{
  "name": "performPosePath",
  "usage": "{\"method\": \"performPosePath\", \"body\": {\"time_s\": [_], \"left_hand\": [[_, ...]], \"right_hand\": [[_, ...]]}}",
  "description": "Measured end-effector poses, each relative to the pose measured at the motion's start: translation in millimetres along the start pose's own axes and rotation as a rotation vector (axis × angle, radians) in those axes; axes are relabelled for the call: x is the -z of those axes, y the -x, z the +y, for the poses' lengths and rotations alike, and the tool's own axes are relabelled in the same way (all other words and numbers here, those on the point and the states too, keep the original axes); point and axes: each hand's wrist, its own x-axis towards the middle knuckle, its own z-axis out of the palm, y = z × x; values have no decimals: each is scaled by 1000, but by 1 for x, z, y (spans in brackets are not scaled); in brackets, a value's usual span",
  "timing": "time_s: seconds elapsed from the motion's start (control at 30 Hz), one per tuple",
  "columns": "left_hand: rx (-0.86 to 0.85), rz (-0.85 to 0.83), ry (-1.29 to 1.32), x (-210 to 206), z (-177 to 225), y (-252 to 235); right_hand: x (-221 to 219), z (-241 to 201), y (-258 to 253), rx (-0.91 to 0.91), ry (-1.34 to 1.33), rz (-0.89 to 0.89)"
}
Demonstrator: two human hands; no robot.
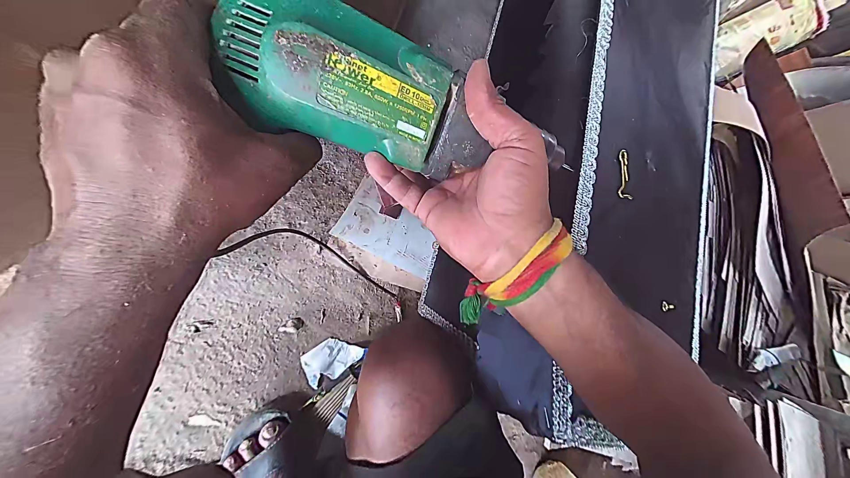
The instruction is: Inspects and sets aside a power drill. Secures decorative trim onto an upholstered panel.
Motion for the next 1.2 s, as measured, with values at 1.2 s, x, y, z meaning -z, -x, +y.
{"method": "performPosePath", "body": {"time_s": [1.2], "left_hand": [[-6, 17, -43, 1, 20, 7]], "right_hand": [[7, -2, 4, 40, 36, 97]]}}
